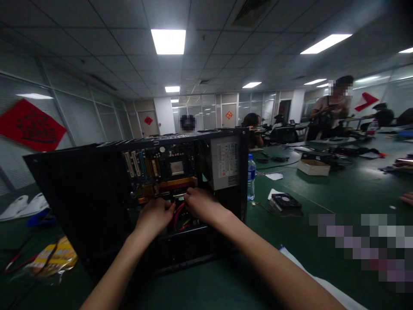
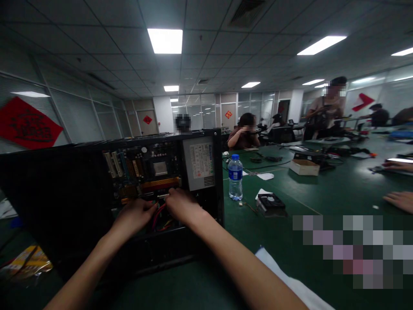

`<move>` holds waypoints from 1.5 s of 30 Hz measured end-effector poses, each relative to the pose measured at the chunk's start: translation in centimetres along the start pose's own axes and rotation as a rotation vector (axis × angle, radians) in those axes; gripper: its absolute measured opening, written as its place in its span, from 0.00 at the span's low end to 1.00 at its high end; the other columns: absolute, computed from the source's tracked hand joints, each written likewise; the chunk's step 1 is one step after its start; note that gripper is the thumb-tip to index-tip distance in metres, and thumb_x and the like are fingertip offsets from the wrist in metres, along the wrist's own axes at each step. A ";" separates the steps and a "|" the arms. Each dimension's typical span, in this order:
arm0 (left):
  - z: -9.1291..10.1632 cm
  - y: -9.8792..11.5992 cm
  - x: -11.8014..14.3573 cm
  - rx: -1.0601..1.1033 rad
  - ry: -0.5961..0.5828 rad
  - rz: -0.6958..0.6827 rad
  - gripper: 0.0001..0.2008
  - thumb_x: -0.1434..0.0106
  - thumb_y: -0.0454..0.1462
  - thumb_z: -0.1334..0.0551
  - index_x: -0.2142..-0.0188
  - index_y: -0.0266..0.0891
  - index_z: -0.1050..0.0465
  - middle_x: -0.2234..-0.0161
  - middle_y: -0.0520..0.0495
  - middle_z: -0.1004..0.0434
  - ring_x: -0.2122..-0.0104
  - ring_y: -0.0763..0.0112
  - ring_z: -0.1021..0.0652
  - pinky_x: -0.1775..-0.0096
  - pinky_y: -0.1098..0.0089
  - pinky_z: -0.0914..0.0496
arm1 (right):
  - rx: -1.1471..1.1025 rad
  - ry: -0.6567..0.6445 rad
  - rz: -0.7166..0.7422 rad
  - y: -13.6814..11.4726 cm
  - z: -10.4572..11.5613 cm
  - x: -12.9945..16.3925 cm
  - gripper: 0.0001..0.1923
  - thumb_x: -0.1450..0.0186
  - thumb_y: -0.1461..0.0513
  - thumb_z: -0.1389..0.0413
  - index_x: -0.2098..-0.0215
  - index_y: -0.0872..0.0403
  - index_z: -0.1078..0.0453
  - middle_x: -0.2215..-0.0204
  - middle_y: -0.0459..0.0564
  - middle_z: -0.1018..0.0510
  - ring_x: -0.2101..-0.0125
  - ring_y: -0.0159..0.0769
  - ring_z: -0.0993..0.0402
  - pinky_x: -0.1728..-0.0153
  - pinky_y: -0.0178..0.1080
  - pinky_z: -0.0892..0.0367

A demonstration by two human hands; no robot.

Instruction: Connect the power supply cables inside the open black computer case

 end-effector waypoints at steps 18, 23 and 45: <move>0.6 0.6 0.8 -0.193 0.126 -0.017 0.19 0.33 0.44 0.47 0.62 0.38 0.19 0.64 0.36 0.18 0.62 0.56 0.20 0.63 0.66 0.33 | 0.023 0.013 0.018 -0.1 0.1 -0.2 0.11 0.31 0.66 0.50 0.58 0.59 0.25 0.60 0.56 0.24 0.61 0.40 0.24 0.64 0.37 0.33; 0.4 0.9 0.8 -0.268 0.130 -0.041 0.19 0.33 0.43 0.48 0.63 0.35 0.21 0.65 0.33 0.19 0.63 0.52 0.20 0.63 0.63 0.31 | 0.024 0.005 0.022 -0.2 0.1 -0.1 0.11 0.31 0.66 0.50 0.57 0.59 0.26 0.60 0.56 0.24 0.60 0.42 0.24 0.63 0.38 0.32; -1.0 -0.9 -1.1 0.121 -0.022 -0.144 0.21 0.32 0.43 0.48 0.74 0.37 0.22 0.75 0.44 0.21 0.73 0.66 0.24 0.69 0.69 0.41 | 0.175 -0.013 0.197 -0.1 -0.7 -2.1 0.11 0.30 0.68 0.54 0.56 0.61 0.30 0.60 0.57 0.27 0.60 0.42 0.25 0.64 0.38 0.30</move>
Point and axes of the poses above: each hand's wrist, its own x-axis away from the middle knuckle, its own z-axis out of the back of the hand, y = z × x, the point moved 1 cm from there along -x, towards the middle knuckle
